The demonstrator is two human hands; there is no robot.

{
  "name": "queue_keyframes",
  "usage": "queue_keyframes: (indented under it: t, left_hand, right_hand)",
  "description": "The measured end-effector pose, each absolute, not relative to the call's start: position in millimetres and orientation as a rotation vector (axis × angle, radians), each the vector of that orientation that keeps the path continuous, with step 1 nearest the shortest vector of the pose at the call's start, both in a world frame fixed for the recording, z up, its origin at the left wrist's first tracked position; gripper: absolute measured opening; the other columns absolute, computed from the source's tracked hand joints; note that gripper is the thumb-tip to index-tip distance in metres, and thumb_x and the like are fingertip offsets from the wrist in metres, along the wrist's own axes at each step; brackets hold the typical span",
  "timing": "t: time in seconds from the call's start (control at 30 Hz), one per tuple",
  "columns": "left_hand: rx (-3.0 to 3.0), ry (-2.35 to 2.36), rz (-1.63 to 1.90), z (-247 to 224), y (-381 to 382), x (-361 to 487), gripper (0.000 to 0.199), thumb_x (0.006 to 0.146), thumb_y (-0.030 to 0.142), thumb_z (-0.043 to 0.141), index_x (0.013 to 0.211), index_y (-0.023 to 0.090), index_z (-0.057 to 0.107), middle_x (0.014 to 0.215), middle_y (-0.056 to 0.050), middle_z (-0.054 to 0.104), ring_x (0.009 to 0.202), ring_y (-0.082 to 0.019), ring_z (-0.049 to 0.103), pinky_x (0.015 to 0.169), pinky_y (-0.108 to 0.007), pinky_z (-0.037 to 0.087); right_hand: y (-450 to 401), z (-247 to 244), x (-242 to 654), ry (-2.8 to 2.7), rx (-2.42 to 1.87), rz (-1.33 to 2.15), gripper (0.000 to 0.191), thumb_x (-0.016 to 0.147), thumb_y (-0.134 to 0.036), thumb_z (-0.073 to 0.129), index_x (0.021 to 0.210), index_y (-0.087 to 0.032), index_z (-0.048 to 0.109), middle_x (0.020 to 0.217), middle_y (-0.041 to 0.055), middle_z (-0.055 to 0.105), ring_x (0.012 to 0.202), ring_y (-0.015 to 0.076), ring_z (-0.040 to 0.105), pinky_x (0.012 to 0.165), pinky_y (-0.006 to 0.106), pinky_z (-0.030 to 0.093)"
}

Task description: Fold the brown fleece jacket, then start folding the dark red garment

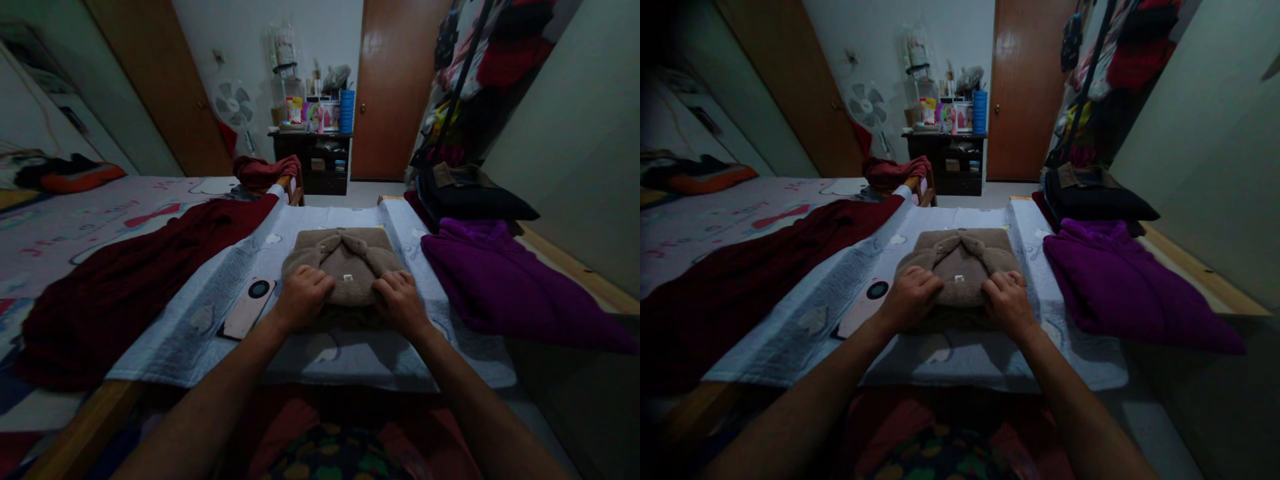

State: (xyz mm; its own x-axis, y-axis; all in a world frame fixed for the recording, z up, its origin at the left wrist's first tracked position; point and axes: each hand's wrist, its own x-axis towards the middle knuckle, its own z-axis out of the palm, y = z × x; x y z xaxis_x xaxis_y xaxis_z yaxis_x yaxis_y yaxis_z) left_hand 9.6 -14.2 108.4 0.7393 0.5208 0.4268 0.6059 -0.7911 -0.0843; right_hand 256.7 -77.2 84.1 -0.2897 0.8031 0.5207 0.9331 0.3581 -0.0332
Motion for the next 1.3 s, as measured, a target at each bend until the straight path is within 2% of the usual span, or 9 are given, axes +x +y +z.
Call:
queue_keyframes:
  t: [0.2, 0.43, 0.6, 0.7, 0.8, 0.93, 1.07, 1.13, 1.3]
  left_hand:
    - [-2.537, -0.898, -0.792, 74.5, -20.6, 8.1, 0.025, 0.095, 0.016, 0.04, 0.087, 0.023, 0.062, 0.076, -0.002, 0.057, 0.08, -0.018, 0.053, 0.091, -0.038, 0.036]
    - [-2.681, -0.855, -0.502, 37.8, -38.3, 9.0, 0.011, 0.092, 0.018, 0.05, 0.088, 0.022, 0.06, 0.081, -0.001, 0.058, 0.082, -0.018, 0.054, 0.094, -0.037, 0.038]
    - [-2.65, -0.858, -0.802, 29.3, -60.5, 1.2, 0.022, 0.088, 0.022, 0.054, 0.109, 0.024, 0.061, 0.108, -0.006, 0.064, 0.106, -0.023, 0.054, 0.103, -0.044, 0.033]
    - [-2.674, -0.651, -0.847, 21.6, -72.9, 2.2, 0.021, 0.09, 0.02, 0.053, 0.109, 0.025, 0.062, 0.109, -0.004, 0.066, 0.099, -0.019, 0.057, 0.092, -0.037, 0.041]
    - [-2.711, -0.542, -0.731, 15.6, -75.6, 6.3, 0.019, 0.092, 0.017, 0.051, 0.103, 0.024, 0.064, 0.104, -0.003, 0.068, 0.091, -0.016, 0.059, 0.085, -0.033, 0.044]
    - [-2.632, -0.633, -0.783, 13.2, -69.0, 3.0, 0.023, 0.091, 0.018, 0.054, 0.109, 0.029, 0.064, 0.111, -0.002, 0.068, 0.105, -0.017, 0.057, 0.1, -0.038, 0.039]
    - [-2.649, -0.697, -0.78, 16.8, -60.5, -7.0, 0.028, 0.09, 0.017, 0.057, 0.113, 0.031, 0.063, 0.121, -0.002, 0.065, 0.119, -0.019, 0.052, 0.104, -0.04, 0.038]
    - [-2.71, -0.683, -0.731, 19.4, -57.4, -8.7, 0.025, 0.09, 0.017, 0.057, 0.111, 0.029, 0.064, 0.122, -0.003, 0.065, 0.118, -0.019, 0.053, 0.102, -0.04, 0.039]
    - [-2.737, -0.81, -0.726, 18.5, -59.3, -4.0, 0.024, 0.09, 0.018, 0.057, 0.109, 0.028, 0.066, 0.119, -0.003, 0.066, 0.11, -0.018, 0.057, 0.101, -0.039, 0.04]
  right_hand:
    - [-75.3, 68.9, 252.4, -2.046, -1.516, -0.574, 0.014, 0.091, -0.02, 0.05, 0.089, -0.022, 0.063, 0.085, 0.0055, 0.055, 0.086, 0.0227, 0.044, 0.088, 0.038, 0.03]
    - [-90.4, 31.9, 250.5, -2.262, -1.577, -0.501, 0.009, 0.086, -0.014, 0.056, 0.085, -0.022, 0.059, 0.081, 0.0043, 0.055, 0.082, 0.0216, 0.044, 0.083, 0.036, 0.029]
    - [-95.3, 53.1, 252.0, -2.337, -1.595, -0.341, 0.009, 0.08, -0.021, 0.063, 0.087, -0.021, 0.058, 0.087, 0.0047, 0.056, 0.086, 0.0224, 0.047, 0.079, 0.036, 0.031]
    - [-94.6, 67.7, 252.4, -2.326, -1.54, -0.233, 0.015, 0.078, -0.029, 0.065, 0.089, -0.021, 0.058, 0.094, 0.0053, 0.058, 0.091, 0.0227, 0.049, 0.082, 0.036, 0.034]
    - [-93.3, 70.2, 250.3, -2.284, -1.452, -0.207, 0.015, 0.08, -0.029, 0.065, 0.093, -0.022, 0.061, 0.11, 0.0065, 0.06, 0.108, 0.0247, 0.049, 0.094, 0.04, 0.033]
    - [-95.9, 53.1, 243.4, -2.222, -1.346, -0.279, 0.013, 0.086, -0.017, 0.058, 0.095, -0.024, 0.064, 0.122, 0.0059, 0.059, 0.123, 0.024, 0.045, 0.107, 0.045, 0.026]
    - [-101.9, 31.4, 237.5, -2.26, -1.325, -0.263, 0.019, 0.086, -0.011, 0.057, 0.1, -0.023, 0.065, 0.126, 0.0075, 0.059, 0.119, 0.0218, 0.049, 0.104, 0.041, 0.036]
    - [-104.3, 25.1, 235.5, -2.259, -1.323, -0.259, 0.02, 0.085, -0.011, 0.059, 0.101, -0.022, 0.065, 0.128, 0.0084, 0.058, 0.12, 0.0227, 0.049, 0.102, 0.04, 0.04]
    - [-107.3, 18.0, 230.6, -2.215, -1.3, -0.277, 0.016, 0.082, -0.012, 0.066, 0.093, -0.023, 0.068, 0.13, 0.0085, 0.057, 0.127, 0.026, 0.042, 0.106, 0.046, 0.039]
